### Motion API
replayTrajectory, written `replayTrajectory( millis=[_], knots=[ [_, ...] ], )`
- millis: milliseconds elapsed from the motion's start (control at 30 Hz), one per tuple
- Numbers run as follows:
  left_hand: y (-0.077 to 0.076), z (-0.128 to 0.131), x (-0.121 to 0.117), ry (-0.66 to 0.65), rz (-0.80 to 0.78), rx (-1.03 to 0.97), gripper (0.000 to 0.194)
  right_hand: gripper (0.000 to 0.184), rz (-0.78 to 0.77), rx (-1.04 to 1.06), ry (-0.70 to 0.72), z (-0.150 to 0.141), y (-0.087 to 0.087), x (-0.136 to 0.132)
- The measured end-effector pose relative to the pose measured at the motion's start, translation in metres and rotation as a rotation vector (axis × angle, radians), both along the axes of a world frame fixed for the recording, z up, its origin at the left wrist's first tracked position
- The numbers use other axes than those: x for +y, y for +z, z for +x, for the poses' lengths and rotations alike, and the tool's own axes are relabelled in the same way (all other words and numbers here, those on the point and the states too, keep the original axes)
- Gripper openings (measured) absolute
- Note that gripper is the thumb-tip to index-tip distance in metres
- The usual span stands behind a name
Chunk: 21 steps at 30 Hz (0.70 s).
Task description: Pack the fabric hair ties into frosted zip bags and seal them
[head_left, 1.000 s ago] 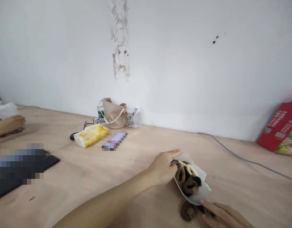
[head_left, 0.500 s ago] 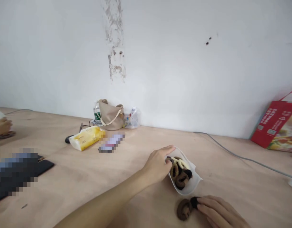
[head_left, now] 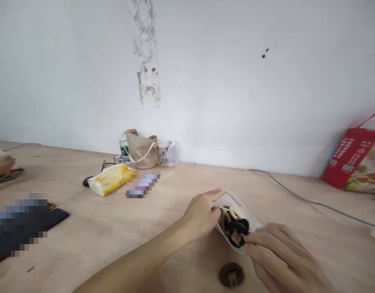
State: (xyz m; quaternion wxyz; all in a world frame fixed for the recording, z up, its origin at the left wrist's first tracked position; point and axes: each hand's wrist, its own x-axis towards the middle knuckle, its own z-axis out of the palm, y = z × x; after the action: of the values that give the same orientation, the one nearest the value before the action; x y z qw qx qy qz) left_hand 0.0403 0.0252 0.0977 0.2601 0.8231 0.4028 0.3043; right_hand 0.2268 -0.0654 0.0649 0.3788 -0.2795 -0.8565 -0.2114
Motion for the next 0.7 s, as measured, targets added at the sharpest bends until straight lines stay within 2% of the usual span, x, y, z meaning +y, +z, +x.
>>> replayTrajectory(
  millis=[67, 167, 300, 500, 700],
  knots=[
    [0.002, -0.001, -0.002, -0.028, 0.012, 0.010, 0.061, 0.020, -0.022, 0.008, -0.076, -0.005, 0.000, 0.019],
    [0.005, -0.001, -0.005, -0.053, 0.023, 0.044, 0.060, 0.021, -0.050, -0.056, -0.163, -0.007, -0.018, 0.037],
    [0.006, -0.002, -0.005, -0.033, 0.002, 0.085, 0.060, 0.022, -0.025, 0.000, -0.150, 0.002, -0.039, 0.032],
    [0.006, -0.001, -0.005, -0.015, -0.013, 0.047, 0.060, 0.024, 0.044, -0.011, -0.234, 0.015, -0.030, 0.021],
    [0.007, -0.003, -0.003, -0.005, -0.030, 0.019, 0.060, 0.025, -0.063, -0.117, -0.297, 0.026, -0.031, 0.023]
  ],
)
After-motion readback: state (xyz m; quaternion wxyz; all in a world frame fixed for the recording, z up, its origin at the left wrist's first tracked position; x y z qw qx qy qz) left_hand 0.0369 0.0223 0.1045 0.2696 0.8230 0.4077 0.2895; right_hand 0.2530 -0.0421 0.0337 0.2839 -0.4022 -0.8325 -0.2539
